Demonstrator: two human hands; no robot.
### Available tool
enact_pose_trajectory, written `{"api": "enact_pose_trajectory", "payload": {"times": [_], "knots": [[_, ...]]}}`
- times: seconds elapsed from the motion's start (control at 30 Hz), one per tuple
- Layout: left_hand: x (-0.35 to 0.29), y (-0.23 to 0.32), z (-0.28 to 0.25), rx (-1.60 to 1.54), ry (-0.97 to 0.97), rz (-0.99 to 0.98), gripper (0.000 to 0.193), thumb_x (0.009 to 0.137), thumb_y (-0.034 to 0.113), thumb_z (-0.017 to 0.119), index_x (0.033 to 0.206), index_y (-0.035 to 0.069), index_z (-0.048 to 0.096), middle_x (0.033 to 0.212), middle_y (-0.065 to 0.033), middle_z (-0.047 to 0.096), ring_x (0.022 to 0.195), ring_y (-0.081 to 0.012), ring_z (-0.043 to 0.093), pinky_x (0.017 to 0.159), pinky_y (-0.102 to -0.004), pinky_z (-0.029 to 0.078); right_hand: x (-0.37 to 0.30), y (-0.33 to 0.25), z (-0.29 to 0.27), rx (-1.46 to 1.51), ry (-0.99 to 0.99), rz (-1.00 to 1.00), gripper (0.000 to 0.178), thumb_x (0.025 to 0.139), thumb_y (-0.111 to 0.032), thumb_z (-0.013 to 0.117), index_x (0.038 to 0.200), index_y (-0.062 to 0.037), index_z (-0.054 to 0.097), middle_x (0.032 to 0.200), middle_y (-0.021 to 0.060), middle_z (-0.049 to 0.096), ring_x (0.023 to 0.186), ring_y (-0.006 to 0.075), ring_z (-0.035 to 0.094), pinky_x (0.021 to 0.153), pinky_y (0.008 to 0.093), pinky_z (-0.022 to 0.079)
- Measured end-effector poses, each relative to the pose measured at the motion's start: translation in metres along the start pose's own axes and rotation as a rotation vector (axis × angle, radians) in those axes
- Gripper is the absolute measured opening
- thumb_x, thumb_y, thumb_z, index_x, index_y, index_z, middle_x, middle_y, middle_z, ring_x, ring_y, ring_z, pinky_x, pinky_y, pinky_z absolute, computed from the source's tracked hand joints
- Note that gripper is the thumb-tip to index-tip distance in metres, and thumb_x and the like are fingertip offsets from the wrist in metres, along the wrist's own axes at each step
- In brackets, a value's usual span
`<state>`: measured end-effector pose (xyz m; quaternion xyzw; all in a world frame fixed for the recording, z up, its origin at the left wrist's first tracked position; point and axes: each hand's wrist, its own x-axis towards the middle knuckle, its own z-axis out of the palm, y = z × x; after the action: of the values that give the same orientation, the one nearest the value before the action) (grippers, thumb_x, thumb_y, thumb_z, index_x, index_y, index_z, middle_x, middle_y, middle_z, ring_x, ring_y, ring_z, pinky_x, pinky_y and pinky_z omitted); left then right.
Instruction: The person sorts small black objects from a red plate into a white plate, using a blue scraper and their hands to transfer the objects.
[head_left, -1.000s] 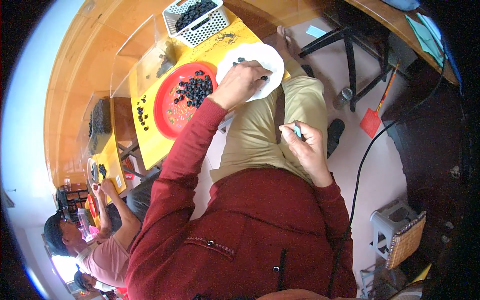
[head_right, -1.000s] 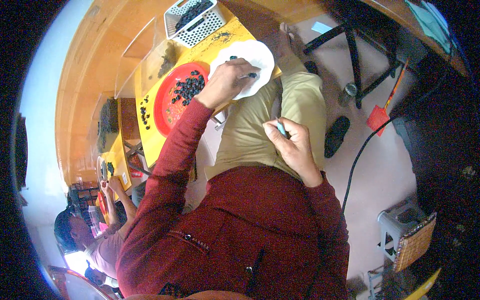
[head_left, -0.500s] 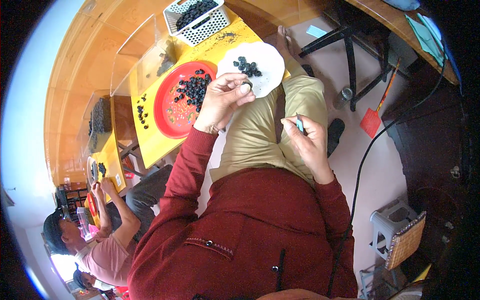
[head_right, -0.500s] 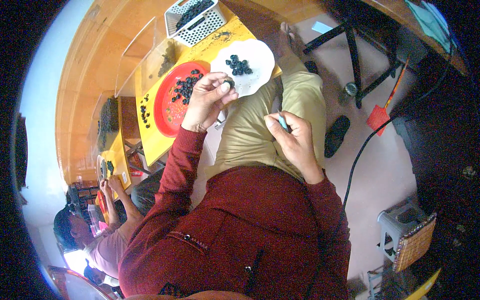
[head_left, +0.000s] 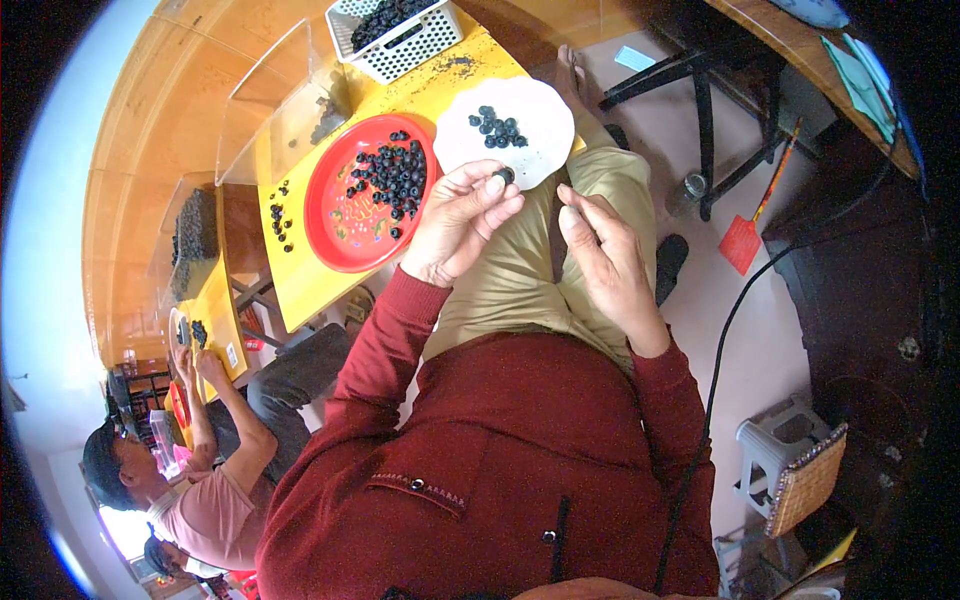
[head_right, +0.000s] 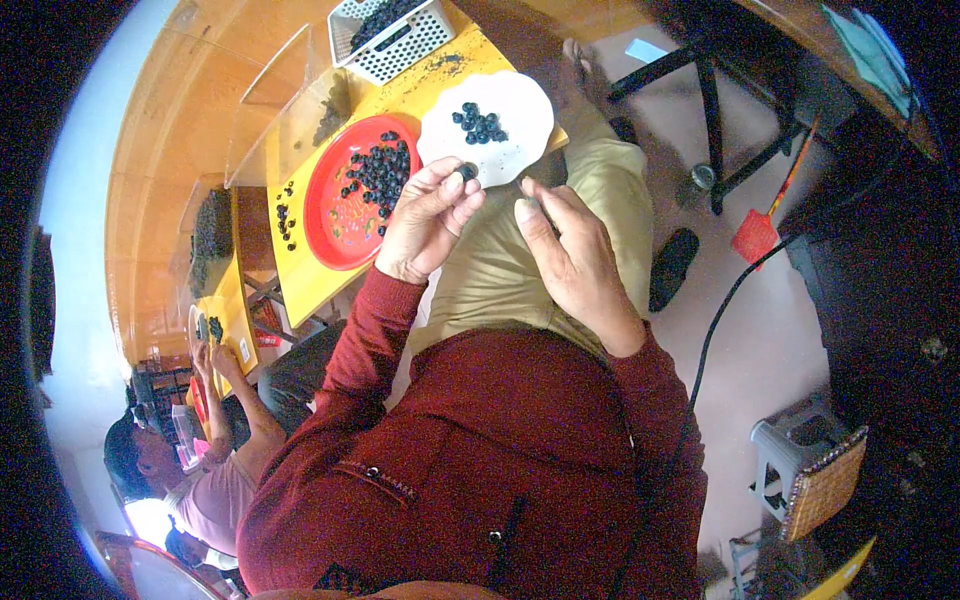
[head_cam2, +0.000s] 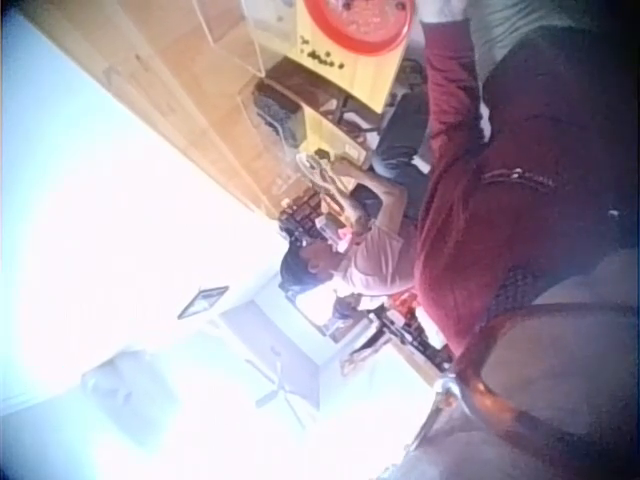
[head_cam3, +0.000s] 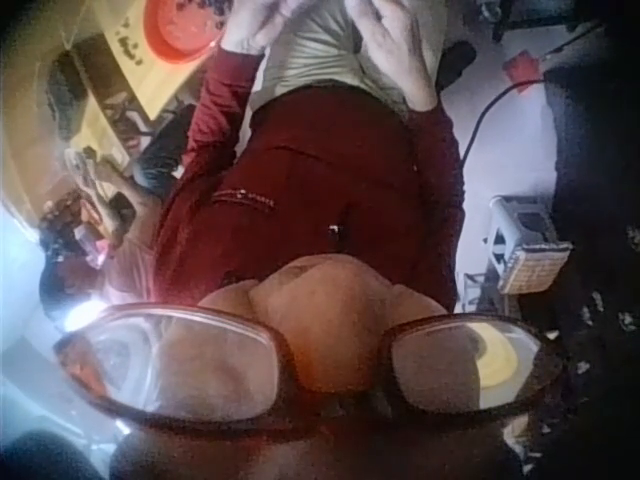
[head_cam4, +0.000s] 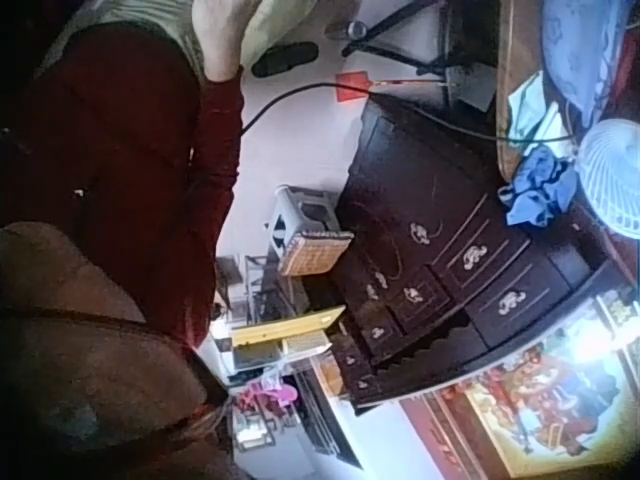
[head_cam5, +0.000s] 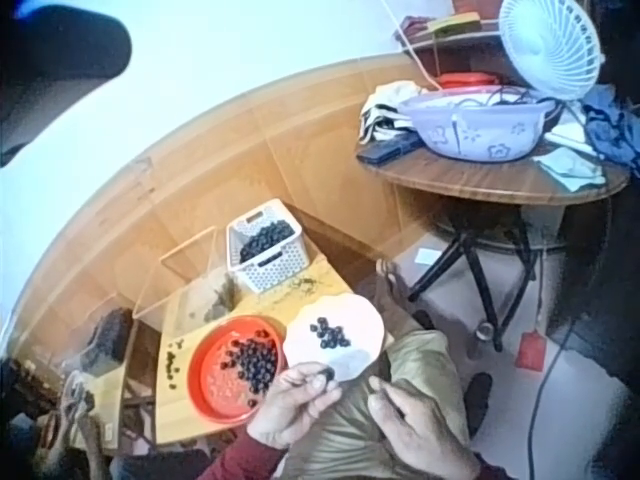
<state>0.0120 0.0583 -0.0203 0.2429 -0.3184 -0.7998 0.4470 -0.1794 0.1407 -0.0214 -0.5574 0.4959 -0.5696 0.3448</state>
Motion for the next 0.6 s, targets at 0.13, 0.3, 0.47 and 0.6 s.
{"api": "enact_pose_trajectory", "payload": {"times": [0.13, 0.3, 0.47, 0.6], "knots": [[-0.002, -0.008, 0.001, -0.074, 0.012, -0.027, 0.019, 0.091, 0.001, 0.061, 0.110, 0.001, 0.062, 0.101, -0.0111, 0.067, 0.093, -0.0211, 0.067, 0.086, -0.0354, 0.058, 0.007, -0.011, 0.001, -0.064, -0.040, -0.071, 0.031, 0.096, -0.016, 0.056, 0.117, 0.0069, 0.060, 0.092, 0.0170, 0.062, 0.084, 0.0255, 0.062, 0.077, 0.0319, 0.048], [-0.006, -0.014, 0.008, -0.143, -0.015, -0.058, 0.019, 0.092, 0.004, 0.061, 0.110, 0.002, 0.062, 0.101, -0.0100, 0.067, 0.094, -0.0217, 0.067, 0.087, -0.0352, 0.057, 0.010, -0.015, 0.005, -0.020, -0.043, -0.152, 0.027, 0.093, -0.014, 0.062, 0.113, 0.0035, 0.061, 0.088, 0.0140, 0.061, 0.079, 0.0237, 0.062, 0.070, 0.0320, 0.048], [-0.009, -0.020, 0.008, -0.190, -0.049, -0.070, 0.021, 0.092, 0.008, 0.063, 0.112, 0.007, 0.062, 0.098, -0.0077, 0.068, 0.091, -0.0196, 0.066, 0.083, -0.0333, 0.055, 0.011, -0.018, 0.009, 0.031, -0.067, -0.145, 0.019, 0.089, -0.013, 0.067, 0.103, -0.0007, 0.063, 0.087, 0.0120, 0.061, 0.076, 0.0228, 0.062, 0.067, 0.0317, 0.049], [-0.012, -0.021, 0.015, -0.178, -0.052, -0.072, 0.021, 0.092, 0.009, 0.063, 0.112, 0.007, 0.062, 0.097, -0.0062, 0.068, 0.087, -0.0171, 0.065, 0.082, -0.0323, 0.055, 0.010, -0.015, 0.010, -0.008, -0.035, -0.192, 0.020, 0.086, -0.012, 0.070, 0.102, -0.0013, 0.063, 0.086, 0.0119, 0.061, 0.077, 0.0229, 0.063, 0.067, 0.0318, 0.049]]}}
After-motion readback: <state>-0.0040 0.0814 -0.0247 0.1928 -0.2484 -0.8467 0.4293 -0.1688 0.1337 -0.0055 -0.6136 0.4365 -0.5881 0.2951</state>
